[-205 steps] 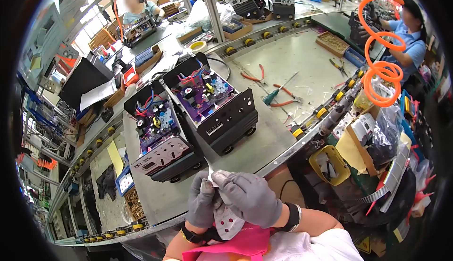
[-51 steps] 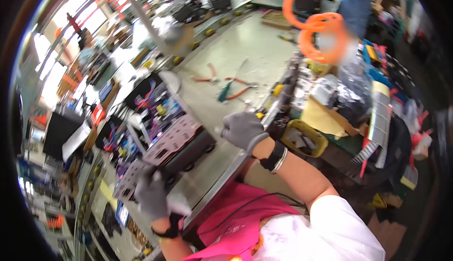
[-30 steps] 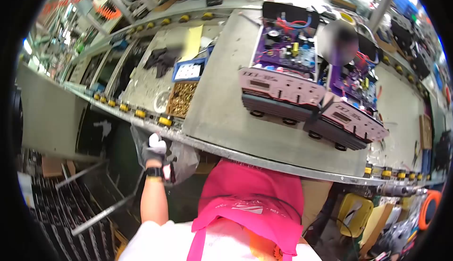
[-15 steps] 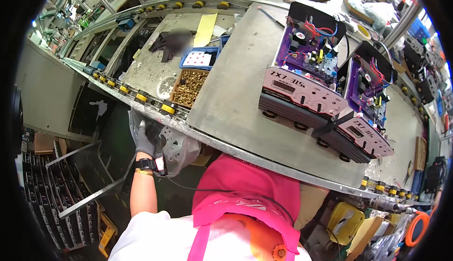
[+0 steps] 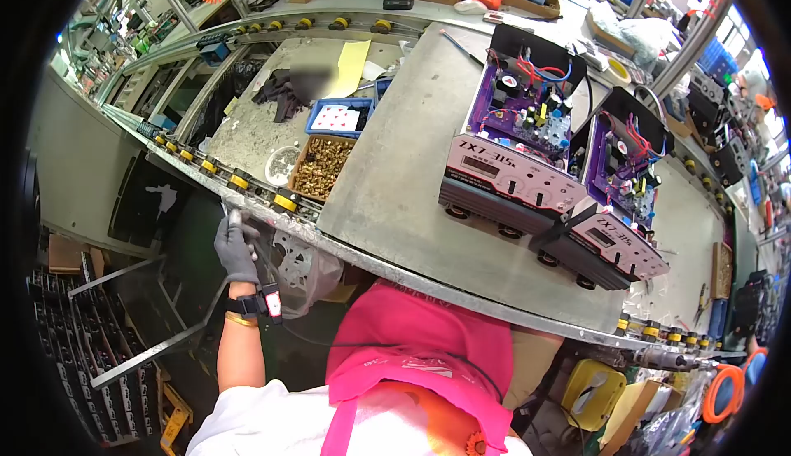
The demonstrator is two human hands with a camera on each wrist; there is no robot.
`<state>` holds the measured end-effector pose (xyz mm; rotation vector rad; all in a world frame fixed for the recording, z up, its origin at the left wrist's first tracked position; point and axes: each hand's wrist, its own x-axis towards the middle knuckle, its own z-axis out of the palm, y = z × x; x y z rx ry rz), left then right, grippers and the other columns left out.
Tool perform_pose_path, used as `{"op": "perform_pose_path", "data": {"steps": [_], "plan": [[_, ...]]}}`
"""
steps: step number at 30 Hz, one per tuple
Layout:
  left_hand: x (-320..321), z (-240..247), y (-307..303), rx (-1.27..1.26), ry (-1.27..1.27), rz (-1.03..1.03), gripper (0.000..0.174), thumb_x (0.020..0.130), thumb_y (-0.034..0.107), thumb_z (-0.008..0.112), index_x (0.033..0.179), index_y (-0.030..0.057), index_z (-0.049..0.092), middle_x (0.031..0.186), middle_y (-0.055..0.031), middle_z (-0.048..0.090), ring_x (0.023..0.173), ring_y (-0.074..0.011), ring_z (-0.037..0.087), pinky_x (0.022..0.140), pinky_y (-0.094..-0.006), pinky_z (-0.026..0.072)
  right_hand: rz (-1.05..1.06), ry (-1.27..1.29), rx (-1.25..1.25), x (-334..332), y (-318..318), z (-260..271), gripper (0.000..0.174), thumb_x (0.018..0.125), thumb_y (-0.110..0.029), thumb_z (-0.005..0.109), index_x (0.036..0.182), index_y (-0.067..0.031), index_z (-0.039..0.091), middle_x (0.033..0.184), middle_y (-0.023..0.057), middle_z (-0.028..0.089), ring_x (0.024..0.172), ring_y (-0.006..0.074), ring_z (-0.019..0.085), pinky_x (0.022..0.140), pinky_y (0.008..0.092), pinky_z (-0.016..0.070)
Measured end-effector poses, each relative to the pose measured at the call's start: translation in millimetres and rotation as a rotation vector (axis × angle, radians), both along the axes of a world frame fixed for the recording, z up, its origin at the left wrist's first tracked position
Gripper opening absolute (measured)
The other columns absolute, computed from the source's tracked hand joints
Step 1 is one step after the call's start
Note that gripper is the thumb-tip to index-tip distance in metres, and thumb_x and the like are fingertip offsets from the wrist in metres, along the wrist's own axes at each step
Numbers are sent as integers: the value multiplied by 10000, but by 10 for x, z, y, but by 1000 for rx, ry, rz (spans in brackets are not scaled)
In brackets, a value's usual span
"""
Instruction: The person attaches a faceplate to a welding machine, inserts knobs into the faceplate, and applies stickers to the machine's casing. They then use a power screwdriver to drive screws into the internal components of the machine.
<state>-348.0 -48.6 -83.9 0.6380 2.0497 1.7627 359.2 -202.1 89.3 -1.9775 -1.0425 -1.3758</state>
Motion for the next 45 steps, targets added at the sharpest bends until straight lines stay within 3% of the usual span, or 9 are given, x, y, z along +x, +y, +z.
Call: {"op": "perform_pose_path", "data": {"steps": [14,23,25,28,30,32,34,38,45], "plan": [[93,28,1797,-823,843,-561,355,766,228,705,1094,108,641,1119,-206,604,1043,-358,595,894,-425,479,-35,-388,24,148,-159,458,341,974,-208,463,1185,51,533,961,168,642,786,283,627,699,388,519],[-167,-275,1917,-635,805,-407,181,853,179,631,996,74,666,862,-185,672,782,-318,660,701,-417,527,683,832,208,-959,596,-390,400,998,-329,431,1243,-19,491,709,-35,404,513,33,274,463,183,190],[25,-71,1808,-187,-63,-441,213,951,173,545,1047,0,624,790,-76,630,641,-139,632,493,-270,542,786,1222,190,-1162,774,-594,378,1003,-300,398,1231,-12,489,709,22,485,558,83,458,494,202,381],[940,693,1287,108,-583,-794,227,969,157,484,1051,-25,593,813,-74,602,703,-213,652,636,-334,581,1041,1226,27,-1723,1212,-750,403,983,-349,463,1227,-30,480,666,-27,390,493,41,320,423,194,256],[1516,537,891,233,28,-1208,216,934,238,535,979,34,592,802,-68,599,784,-199,624,701,-330,543,1196,1162,-82,-1971,1395,-887,385,976,-339,487,1210,-33,496,686,-18,435,511,49,388,436,197,304],[2145,443,570,-93,-1372,-1240,214,912,275,582,962,67,589,932,-57,588,830,-189,602,824,-385,503,1346,1068,-237,-2220,1525,-949,359,972,-321,501,1187,-34,517,719,5,487,557,77,464,468,211,353],[2677,301,335,-79,-1829,-1223,265,908,251,605,1058,36,565,980,-74,617,894,-207,625,855,-360,497,1429,977,-399,-2496,1622,-937,348,958,-321,526,1154,-34,542,743,41,532,624,142,532,538,263,406],[2975,353,307,288,194,-1323,411,879,199,617,1199,34,419,989,-112,619,940,-262,612,905,-350,475,1465,530,-643,-2804,1863,-936,352,901,-338,586,1090,-42,576,795,96,577,731,273,568,699,377,437],[3117,201,337,253,362,-1265,449,886,136,595,1269,3,404,1033,-130,609,955,-255,618,891,-346,482,1317,625,-528,-2738,1835,-999,375,822,-368,657,1039,-64,623,876,105,557,820,282,540,734,393,429]]}}
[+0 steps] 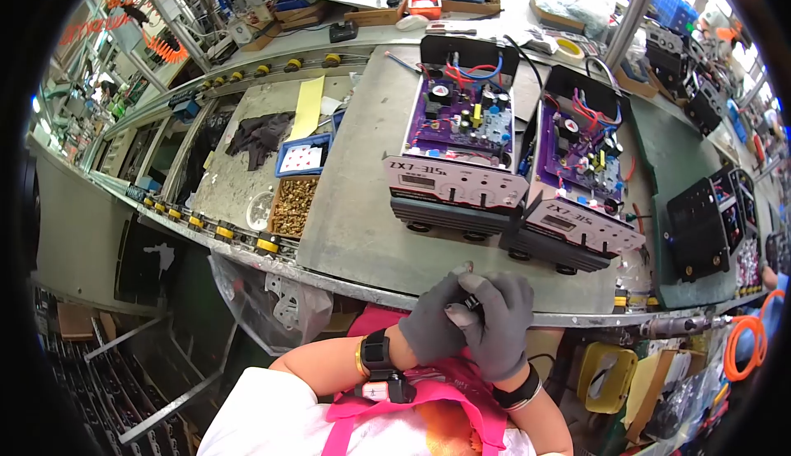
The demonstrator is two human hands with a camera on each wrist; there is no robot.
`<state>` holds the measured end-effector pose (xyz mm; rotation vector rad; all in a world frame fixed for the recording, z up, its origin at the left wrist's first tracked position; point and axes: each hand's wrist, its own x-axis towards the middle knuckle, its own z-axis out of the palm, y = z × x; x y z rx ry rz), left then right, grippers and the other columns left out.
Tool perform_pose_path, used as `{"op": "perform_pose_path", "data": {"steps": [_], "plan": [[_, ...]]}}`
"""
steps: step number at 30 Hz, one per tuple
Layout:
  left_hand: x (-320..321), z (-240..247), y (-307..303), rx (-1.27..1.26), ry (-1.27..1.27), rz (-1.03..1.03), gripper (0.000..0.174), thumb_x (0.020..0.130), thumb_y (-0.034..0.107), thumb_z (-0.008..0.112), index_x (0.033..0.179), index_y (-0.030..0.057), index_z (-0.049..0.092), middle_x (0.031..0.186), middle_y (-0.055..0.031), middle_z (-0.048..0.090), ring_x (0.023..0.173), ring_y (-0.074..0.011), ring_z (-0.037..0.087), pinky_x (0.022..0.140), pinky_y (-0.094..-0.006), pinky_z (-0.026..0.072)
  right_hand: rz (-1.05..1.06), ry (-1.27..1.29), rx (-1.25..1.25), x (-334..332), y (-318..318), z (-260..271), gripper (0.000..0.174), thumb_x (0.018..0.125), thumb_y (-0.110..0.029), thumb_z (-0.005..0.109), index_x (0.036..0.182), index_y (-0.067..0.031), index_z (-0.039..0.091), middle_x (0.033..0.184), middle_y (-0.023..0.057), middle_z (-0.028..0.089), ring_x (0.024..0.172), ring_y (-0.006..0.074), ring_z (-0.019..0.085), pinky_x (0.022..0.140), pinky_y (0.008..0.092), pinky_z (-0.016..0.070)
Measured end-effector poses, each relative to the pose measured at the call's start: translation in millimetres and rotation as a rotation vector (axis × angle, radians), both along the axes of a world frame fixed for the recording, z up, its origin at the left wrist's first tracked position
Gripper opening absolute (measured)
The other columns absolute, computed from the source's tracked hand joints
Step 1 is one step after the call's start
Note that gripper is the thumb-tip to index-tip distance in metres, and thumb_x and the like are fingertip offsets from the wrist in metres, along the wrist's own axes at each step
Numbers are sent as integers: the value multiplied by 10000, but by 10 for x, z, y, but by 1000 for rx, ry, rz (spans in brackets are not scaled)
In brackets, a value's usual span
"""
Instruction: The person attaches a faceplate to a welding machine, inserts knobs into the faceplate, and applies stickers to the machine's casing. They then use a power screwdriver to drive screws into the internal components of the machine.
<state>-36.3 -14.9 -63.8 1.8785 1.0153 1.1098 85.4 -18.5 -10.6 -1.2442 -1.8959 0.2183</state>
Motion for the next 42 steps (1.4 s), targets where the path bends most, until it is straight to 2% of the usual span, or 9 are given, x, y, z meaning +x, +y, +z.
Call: {"op": "perform_pose_path", "data": {"steps": [2,8,9,15,24,27,30,34,42], "plan": [[7,77,71,-115,-41,-93,392,931,198,573,1241,-11,454,1026,-90,601,919,-205,618,903,-331,479,-89,74,-36,32,-22,50,385,802,-364,681,1036,-62,640,911,112,539,849,275,530,744,386,433],[-85,117,179,-1178,-1063,-593,459,1003,442,371,1194,47,506,983,-34,595,713,-84,514,590,-210,423,44,435,-245,151,-2,-14,406,802,-321,679,1100,-47,646,969,120,519,874,245,533,764,328,450],[-59,300,173,-1184,-1049,-513,453,990,450,411,1185,57,520,926,-24,580,650,-59,447,510,-178,342,45,464,-267,160,-11,-39,413,815,-342,671,1101,-45,650,980,117,520,877,231,540,760,306,454],[-120,477,218,-1406,-906,-417,401,964,429,492,1072,46,543,778,-11,488,620,-70,413,461,-176,325,74,472,-302,276,-49,-63,352,819,-266,675,1096,-50,647,948,106,549,876,235,554,739,323,463],[-114,508,289,-1295,-635,-458,381,969,414,491,941,41,561,700,2,453,537,-50,353,424,-187,290,143,147,-207,424,-34,283,311,785,-83,687,1089,-50,632,898,116,608,807,291,592,702,367,490],[-88,412,285,-1361,-619,-443,342,959,356,523,1024,21,554,719,-16,464,584,-64,401,384,-181,307,125,109,-260,535,-80,372,304,758,-42,700,1058,-59,652,896,110,612,739,262,611,642,337,503],[-16,533,363,-1335,-676,-417,365,966,310,511,1160,2,523,720,-7,466,588,-64,404,381,-178,310,-192,114,45,773,-79,329,316,718,1,719,1023,-61,664,876,98,605,689,224,619,593,306,502],[151,479,435,-1338,-643,-441,394,970,261,496,1289,33,458,728,-2,472,591,-69,403,385,-174,321,-439,123,161,1118,22,308,275,728,20,717,987,-42,651,904,97,607,769,236,621,666,314,507],[509,408,513,-1316,-717,-436,416,952,218,519,1345,121,425,757,-11,502,601,-89,440,397,-189,345,-405,50,178,1250,143,340,342,717,58,687,1044,-35,645,958,111,592,801,269,612,701,339,502]]}}
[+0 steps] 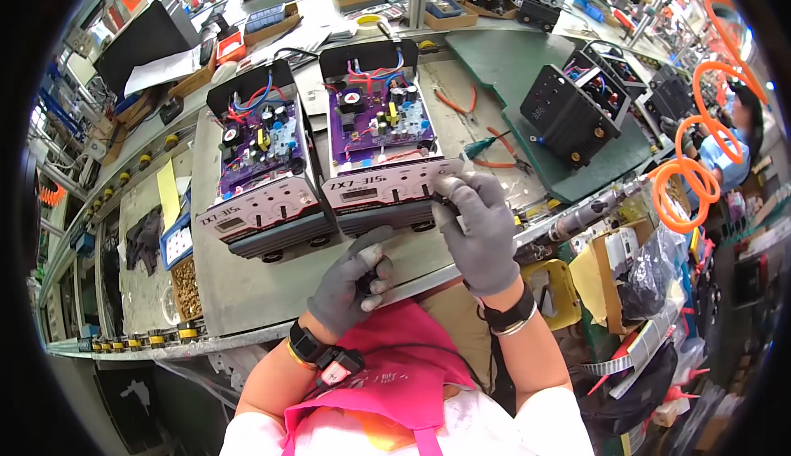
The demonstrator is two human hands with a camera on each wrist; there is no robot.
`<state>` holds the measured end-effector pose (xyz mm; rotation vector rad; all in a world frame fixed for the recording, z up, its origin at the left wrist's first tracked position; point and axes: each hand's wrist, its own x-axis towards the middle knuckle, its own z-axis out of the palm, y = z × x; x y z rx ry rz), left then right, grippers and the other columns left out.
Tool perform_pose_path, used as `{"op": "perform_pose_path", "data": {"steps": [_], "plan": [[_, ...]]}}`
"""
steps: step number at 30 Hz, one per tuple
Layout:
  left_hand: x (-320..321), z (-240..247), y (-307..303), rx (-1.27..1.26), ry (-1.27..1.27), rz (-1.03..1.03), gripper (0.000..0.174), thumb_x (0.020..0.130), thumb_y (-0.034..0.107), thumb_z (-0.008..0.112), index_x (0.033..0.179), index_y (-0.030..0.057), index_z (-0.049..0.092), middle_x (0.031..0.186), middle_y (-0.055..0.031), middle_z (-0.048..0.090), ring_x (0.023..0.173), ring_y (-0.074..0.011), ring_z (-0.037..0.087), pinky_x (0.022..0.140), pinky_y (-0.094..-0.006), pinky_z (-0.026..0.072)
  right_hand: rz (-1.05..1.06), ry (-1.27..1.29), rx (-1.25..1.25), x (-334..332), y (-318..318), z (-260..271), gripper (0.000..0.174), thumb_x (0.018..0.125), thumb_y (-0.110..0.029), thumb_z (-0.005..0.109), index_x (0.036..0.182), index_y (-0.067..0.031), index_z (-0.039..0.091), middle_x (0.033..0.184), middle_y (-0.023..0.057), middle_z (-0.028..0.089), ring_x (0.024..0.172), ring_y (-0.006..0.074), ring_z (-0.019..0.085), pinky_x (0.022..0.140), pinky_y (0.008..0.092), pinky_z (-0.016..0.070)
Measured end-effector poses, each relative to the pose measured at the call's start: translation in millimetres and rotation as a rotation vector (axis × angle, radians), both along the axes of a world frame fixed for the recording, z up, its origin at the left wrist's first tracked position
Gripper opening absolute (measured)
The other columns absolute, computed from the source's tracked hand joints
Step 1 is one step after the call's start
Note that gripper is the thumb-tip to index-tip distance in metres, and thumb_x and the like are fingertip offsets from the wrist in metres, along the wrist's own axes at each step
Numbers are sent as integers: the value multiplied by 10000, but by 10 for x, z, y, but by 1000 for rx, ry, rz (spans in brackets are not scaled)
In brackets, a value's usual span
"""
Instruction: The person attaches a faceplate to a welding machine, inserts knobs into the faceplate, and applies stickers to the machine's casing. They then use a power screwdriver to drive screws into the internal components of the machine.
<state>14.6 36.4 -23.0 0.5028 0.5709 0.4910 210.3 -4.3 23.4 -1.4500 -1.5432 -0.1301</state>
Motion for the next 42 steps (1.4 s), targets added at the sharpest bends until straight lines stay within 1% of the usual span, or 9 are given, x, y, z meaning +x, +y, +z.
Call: {"op": "perform_pose_path", "data": {"steps": [6,9,15,21,24,27,30,36,42], "plan": [[40,-14,-3,22,-26,-7,410,944,223,535,1330,123,439,785,-21,524,615,-95,464,397,-186,354,36,0,-7,-5,36,19,353,714,62,678,1044,-58,641,930,109,571,788,274,615,682,345,508],[40,-57,11,-32,8,24,406,939,222,546,1319,121,446,791,-22,515,619,-99,467,395,-191,364,35,2,2,1,57,6,346,716,49,690,1040,-63,640,933,110,573,790,283,621,673,352,512],[65,-71,-19,5,-16,49,374,939,208,543,1274,67,454,796,-37,521,588,-82,467,394,-202,377,62,7,-45,-1,65,-15,337,713,29,715,1029,-57,634,948,114,572,805,292,624,675,359,516],[64,-98,-19,-10,1,74,385,937,212,546,1275,56,449,800,-42,525,593,-81,478,393,-202,377,66,-135,-4,-20,97,57,340,702,35,718,1022,-47,636,935,112,568,786,301,618,662,367,517],[70,-126,-23,-12,5,79,375,932,213,551,1261,62,456,803,-44,526,595,-83,482,397,-205,379,41,-181,2,-25,110,24,294,714,15,716,993,-51,647,915,101,569,752,295,615,643,362,517],[100,-154,-23,-24,-24,66,311,927,217,565,1205,105,484,814,-33,521,615,-100,470,401,-207,357,-1,-337,44,11,131,-66,245,737,-11,709,972,-58,661,909,88,575,729,276,618,625,353,515],[162,-172,-18,-40,-46,62,316,924,201,560,1215,112,475,810,-38,503,611,-102,455,410,-210,352,35,-412,115,60,156,-127,241,745,-30,703,980,-70,673,917,79,580,745,259,624,614,351,511],[232,-218,-58,-19,-41,16,432,914,169,558,1304,126,377,791,-39,481,603,-103,447,412,-207,344,46,-527,141,82,154,-128,311,709,-31,663,1019,-51,672,910,67,569,808,247,616,661,350,517],[249,-197,-55,8,29,-2,460,910,143,548,1323,134,344,764,-21,469,588,-96,443,399,-198,330,67,-610,130,166,154,-210,360,705,-76,631,1064,-56,658,987,62,553,912,256,600,724,362,514]]}}
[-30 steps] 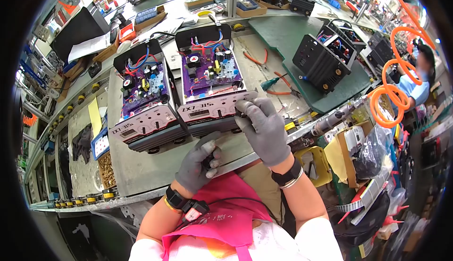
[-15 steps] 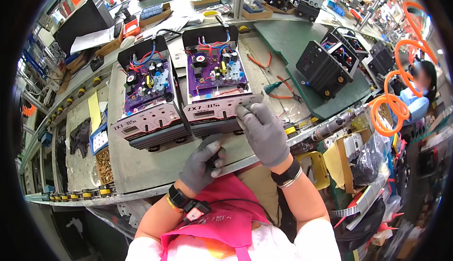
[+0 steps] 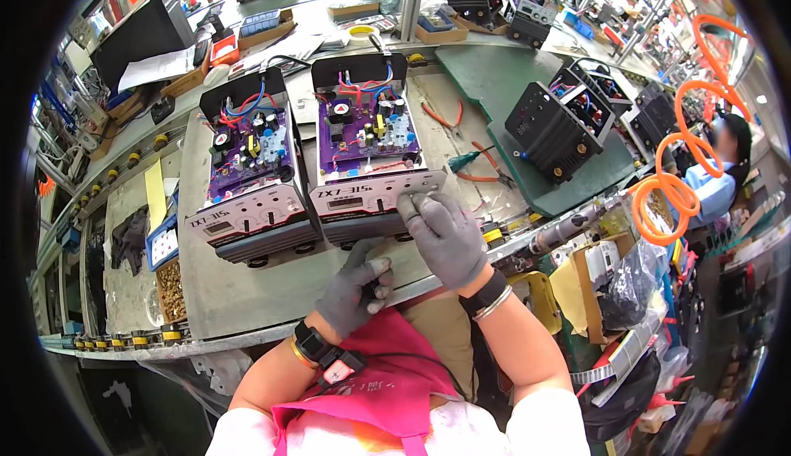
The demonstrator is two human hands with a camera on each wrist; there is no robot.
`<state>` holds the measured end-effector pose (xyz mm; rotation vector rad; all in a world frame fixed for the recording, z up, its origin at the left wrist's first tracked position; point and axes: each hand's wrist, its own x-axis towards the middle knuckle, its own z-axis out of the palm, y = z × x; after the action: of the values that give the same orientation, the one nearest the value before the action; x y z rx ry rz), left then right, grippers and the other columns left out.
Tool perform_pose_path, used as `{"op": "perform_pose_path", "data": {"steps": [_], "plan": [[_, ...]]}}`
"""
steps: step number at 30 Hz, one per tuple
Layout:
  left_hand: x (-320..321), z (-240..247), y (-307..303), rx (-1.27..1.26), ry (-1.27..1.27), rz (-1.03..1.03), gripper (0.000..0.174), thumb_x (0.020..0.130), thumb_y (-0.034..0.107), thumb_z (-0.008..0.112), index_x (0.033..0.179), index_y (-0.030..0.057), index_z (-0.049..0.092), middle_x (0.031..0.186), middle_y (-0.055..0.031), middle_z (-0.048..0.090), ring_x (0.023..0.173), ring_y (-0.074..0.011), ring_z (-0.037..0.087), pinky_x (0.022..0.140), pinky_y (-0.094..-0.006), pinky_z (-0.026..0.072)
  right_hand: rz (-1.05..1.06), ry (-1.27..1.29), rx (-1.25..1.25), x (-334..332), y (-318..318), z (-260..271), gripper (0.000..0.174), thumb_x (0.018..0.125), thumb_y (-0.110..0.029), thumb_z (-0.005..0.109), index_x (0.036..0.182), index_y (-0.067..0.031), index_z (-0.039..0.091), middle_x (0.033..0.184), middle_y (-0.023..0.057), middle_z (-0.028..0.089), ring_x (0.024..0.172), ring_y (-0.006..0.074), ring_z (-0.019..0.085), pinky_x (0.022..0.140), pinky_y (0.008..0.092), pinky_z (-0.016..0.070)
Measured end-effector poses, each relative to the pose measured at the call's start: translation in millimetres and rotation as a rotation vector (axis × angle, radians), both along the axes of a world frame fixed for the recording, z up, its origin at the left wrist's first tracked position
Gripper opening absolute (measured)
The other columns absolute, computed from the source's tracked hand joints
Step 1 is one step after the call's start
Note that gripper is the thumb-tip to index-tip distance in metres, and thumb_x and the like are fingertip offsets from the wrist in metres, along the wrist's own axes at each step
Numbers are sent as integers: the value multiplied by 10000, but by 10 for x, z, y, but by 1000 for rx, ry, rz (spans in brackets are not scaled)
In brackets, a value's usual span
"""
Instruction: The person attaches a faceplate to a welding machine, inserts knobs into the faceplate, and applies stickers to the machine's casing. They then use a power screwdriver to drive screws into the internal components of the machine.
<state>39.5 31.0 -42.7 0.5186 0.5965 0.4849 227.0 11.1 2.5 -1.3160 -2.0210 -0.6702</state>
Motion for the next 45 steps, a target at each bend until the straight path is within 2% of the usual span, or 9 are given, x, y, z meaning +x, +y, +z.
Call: {"op": "perform_pose_path", "data": {"steps": [9,13,20,26,30,33,41,44,45], "plan": [[21,-24,-29,11,-12,41,496,863,115,581,1303,129,353,746,-34,492,572,-116,472,393,-225,343,-72,-129,-139,-44,-56,124,358,700,-112,616,1054,-73,656,982,55,550,916,244,595,708,341,501],[44,-26,-38,9,-22,27,500,865,109,572,1313,142,353,746,-31,488,568,-114,466,405,-223,344,-6,13,100,-47,29,10,342,678,-20,647,1018,-49,663,838,61,513,763,255,589,632,367,492],[55,-58,-59,36,1,49,494,872,106,564,1316,141,349,753,-34,494,566,-114,466,407,-227,351,-42,27,46,-17,81,-35,278,737,-58,674,1016,-67,664,835,67,547,739,248,584,612,364,485],[-23,-39,-93,-27,-29,129,409,870,98,557,1257,111,425,790,-53,509,612,-121,486,428,-237,378,5,168,-6,29,-25,117,329,721,-138,758,1037,-107,671,889,76,585,810,269,599,683,346,495],[-146,23,-88,-247,-99,151,356,876,86,518,1232,71,513,838,-57,534,635,-129,488,447,-238,382,-120,556,-18,-25,-18,343,559,714,-147,784,1218,-42,567,1077,136,594,983,273,589,870,348,462],[-204,127,-117,-150,-71,79,365,891,121,502,1243,24,504,838,-58,523,620,-111,475,407,-201,344,163,756,-219,86,143,132,630,699,-97,790,1262,-33,517,1112,141,592,1032,256,585,893,356,461],[-341,291,-79,209,-53,-36,406,992,296,455,1280,10,452,1121,-191,611,486,-33,378,370,-150,304,-126,569,59,-85,51,165,580,712,-149,785,1216,-25,526,1050,138,596,1001,318,574,871,394,462],[-345,359,-117,228,-28,7,415,995,324,444,1274,17,460,985,-135,633,471,-32,401,361,-157,304,-17,624,4,-208,-224,157,596,703,-148,780,1228,-25,525,1057,141,603,985,306,579,862,397,461],[-349,340,-118,264,8,-1,428,994,333,447,1288,23,457,935,-114,628,460,-34,408,353,-164,299,98,613,-199,-260,-281,123,612,683,-138,776,1234,-32,531,1044,135,617,965,304,579,842,398,460]]}}
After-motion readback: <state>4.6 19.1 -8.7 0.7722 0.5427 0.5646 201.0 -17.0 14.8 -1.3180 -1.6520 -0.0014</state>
